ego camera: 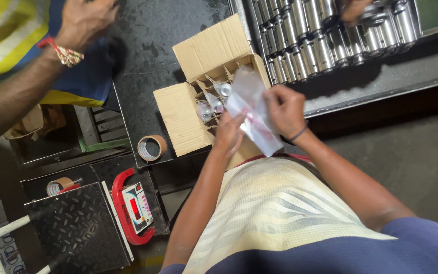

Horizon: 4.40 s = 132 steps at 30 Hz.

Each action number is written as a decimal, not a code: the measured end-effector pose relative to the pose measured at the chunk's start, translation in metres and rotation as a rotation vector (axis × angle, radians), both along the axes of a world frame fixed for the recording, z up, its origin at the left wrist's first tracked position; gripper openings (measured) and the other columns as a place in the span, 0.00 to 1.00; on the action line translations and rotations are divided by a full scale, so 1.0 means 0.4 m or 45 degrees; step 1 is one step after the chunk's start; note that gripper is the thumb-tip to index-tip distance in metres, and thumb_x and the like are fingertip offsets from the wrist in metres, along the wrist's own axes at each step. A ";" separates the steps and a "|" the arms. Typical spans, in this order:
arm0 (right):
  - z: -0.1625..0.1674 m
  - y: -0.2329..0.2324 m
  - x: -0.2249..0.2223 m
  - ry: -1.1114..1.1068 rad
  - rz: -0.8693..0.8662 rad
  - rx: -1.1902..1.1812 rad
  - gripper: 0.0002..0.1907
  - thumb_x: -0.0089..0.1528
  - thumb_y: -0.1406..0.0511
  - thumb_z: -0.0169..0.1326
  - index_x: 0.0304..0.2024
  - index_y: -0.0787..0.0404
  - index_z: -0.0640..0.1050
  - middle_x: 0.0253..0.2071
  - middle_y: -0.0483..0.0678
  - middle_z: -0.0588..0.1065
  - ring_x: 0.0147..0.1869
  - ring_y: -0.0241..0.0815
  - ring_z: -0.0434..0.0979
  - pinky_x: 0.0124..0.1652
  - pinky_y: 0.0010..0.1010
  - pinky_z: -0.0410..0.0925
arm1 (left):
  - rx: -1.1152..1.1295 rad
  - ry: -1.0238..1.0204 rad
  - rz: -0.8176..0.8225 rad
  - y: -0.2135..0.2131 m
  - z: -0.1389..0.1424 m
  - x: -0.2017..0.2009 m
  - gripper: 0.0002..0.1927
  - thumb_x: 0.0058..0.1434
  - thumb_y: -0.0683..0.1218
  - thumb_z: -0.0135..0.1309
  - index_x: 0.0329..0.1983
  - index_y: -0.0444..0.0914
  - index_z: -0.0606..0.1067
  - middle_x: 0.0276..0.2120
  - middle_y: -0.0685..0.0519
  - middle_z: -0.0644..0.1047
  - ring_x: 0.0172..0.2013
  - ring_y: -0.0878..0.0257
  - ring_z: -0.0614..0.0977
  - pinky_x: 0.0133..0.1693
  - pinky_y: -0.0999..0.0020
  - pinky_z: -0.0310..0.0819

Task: The person wraps cylindrical metal parts in plastic bags and places them into the compartments of a cardboard box, then closes the box and seals it with brown packing tape. They place the sealed box on a weighing scale and continue wrapping and packing more parts into another box.

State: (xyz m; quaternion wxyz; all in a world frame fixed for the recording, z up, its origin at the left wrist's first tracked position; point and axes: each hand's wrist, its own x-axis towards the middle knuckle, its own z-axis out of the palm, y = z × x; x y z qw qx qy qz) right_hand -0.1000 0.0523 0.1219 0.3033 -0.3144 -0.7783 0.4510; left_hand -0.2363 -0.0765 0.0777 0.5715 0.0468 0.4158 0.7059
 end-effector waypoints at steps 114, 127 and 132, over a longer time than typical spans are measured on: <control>-0.162 -0.056 -0.164 -0.788 0.779 0.468 0.18 0.58 0.59 0.65 0.47 0.58 0.78 0.50 0.61 0.71 0.42 0.66 0.78 0.43 0.51 0.73 | -0.915 1.751 -0.024 -0.200 -0.050 0.022 0.11 0.56 0.48 0.59 0.38 0.37 0.80 0.37 0.44 0.79 0.36 0.41 0.82 0.35 0.45 0.76; -0.124 -0.005 -0.215 -0.834 0.688 0.088 0.16 0.63 0.60 0.61 0.51 0.60 0.79 0.43 0.61 0.78 0.31 0.54 0.81 0.31 0.42 0.73 | -1.051 1.845 -0.080 -0.162 -0.138 0.016 0.05 0.56 0.44 0.54 0.28 0.40 0.79 0.33 0.45 0.80 0.35 0.42 0.83 0.37 0.45 0.76; -0.120 0.059 -0.155 -0.445 0.675 -0.414 0.17 0.66 0.60 0.61 0.53 0.64 0.81 0.44 0.56 0.81 0.36 0.42 0.79 0.31 0.32 0.70 | -0.978 1.806 -0.005 -0.166 -0.118 0.017 0.12 0.60 0.51 0.57 0.28 0.39 0.79 0.32 0.45 0.80 0.34 0.43 0.83 0.36 0.46 0.76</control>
